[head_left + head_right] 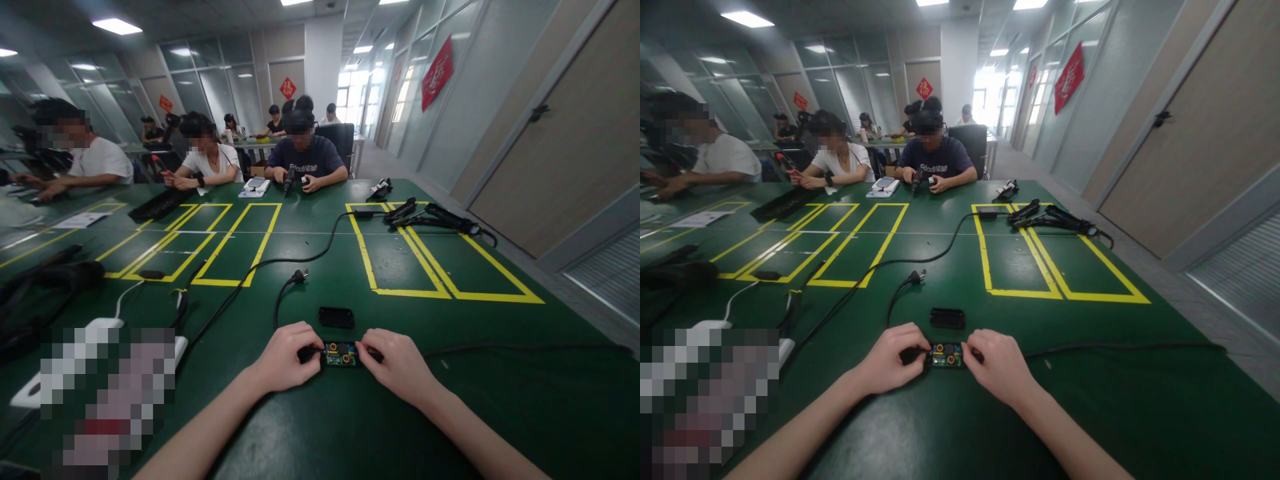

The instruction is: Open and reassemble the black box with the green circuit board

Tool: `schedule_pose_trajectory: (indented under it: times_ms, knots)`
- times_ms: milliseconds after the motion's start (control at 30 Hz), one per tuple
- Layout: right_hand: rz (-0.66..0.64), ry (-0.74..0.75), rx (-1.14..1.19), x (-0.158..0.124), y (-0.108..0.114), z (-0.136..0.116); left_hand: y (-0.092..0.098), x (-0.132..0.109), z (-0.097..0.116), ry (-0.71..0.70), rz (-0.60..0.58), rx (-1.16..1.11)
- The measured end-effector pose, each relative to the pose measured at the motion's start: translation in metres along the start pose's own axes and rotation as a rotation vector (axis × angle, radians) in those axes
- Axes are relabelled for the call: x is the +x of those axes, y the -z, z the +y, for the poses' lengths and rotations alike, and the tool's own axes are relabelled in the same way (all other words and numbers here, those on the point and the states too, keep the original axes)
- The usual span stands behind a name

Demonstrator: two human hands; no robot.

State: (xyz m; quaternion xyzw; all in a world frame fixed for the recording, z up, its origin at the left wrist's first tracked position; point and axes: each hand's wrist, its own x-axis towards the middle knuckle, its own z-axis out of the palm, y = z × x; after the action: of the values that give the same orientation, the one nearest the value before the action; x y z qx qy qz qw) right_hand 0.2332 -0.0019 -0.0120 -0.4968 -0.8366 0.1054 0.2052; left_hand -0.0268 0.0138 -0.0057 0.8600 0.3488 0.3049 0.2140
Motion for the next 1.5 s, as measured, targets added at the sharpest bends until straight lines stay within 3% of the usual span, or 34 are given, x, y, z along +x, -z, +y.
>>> schedule_pose_trajectory:
  times_ms: [433,667,733,1000,1500]
  knots:
    - [0.177,-0.006,-0.012,0.001,-0.004,0.006,0.001,0.005,0.000,0.045,0.014,0.117]
    - [0.040,0.087,-0.073,-0.001,-0.022,0.022,-0.003,0.002,-0.005,0.051,-0.127,0.222]
    - [0.035,0.103,-0.058,-0.001,-0.022,0.023,-0.002,0.001,-0.005,0.032,-0.115,0.197]
    - [0.078,0.141,0.126,-0.001,-0.005,0.015,0.002,-0.001,-0.010,0.019,0.046,0.046]
    - [0.147,0.003,0.463,0.001,-0.006,0.015,0.003,-0.001,-0.007,0.056,0.028,0.026]
